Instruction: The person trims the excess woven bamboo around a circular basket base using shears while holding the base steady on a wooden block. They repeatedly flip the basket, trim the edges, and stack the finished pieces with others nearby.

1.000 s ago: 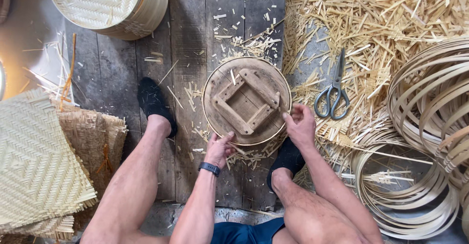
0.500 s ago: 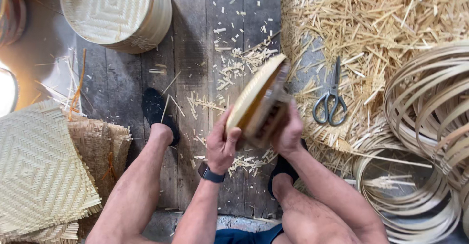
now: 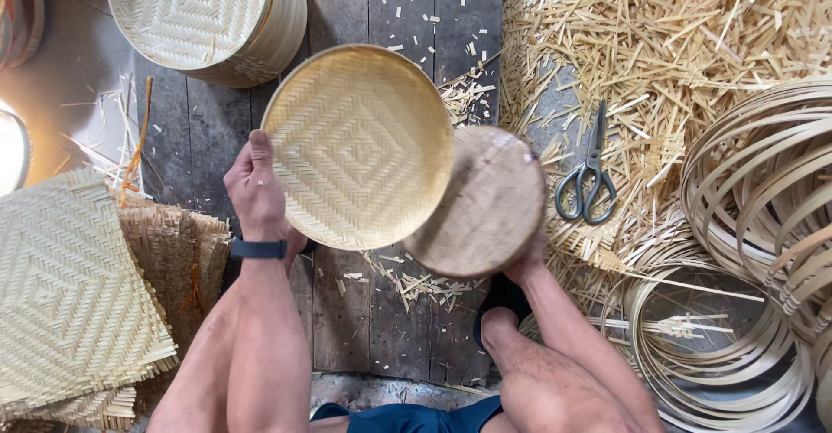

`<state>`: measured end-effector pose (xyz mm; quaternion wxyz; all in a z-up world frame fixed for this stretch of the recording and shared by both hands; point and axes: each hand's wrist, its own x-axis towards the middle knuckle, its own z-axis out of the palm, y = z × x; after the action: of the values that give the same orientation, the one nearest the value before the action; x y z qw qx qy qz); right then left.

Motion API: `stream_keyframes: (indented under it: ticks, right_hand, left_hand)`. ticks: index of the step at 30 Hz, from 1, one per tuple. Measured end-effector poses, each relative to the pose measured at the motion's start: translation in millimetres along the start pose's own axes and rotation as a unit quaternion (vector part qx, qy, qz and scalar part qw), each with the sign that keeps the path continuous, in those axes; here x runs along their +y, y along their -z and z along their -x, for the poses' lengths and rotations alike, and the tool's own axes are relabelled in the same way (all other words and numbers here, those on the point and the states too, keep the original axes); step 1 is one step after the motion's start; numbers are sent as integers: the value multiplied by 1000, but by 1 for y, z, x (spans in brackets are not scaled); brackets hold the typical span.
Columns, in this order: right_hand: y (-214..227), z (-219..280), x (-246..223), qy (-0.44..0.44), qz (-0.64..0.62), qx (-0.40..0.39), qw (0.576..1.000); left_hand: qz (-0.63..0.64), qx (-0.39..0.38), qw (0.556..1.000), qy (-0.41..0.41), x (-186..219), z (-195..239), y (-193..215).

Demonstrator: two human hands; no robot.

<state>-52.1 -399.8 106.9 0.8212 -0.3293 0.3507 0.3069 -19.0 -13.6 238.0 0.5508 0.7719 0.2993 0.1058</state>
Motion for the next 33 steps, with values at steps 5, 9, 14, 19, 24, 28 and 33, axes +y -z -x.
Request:
stream_keyframes:
  ticks: [5,9,14,19,24,28,33]
  right_hand:
    - [24,-7,28,30,140,-116,983]
    - [66,-3,40,17,205,-93,974]
    - [82,7,56,236,416,88,874]
    - [73,8,77,359,581,162,712]
    - [77,7,78,445,602,156,645]
    - [75,4,80,392,618,164,662]
    - [73,8,78,407,615,145,659]
  left_hand:
    - [97,-74,988,89,-51,-22,-27]
    - [70,-122,977,157,-97,-27,-56]
    - [-256,11,947,-192,-97,6,-107]
    - [-263,-261,865,-338,-76,138,-195]
    - [-304,-244,855,-342,-93,185,-214]
    - [-370,-268,801,-386,-117,142,-163]
    - [-374,-236,663,-604,-111,-12,-77]
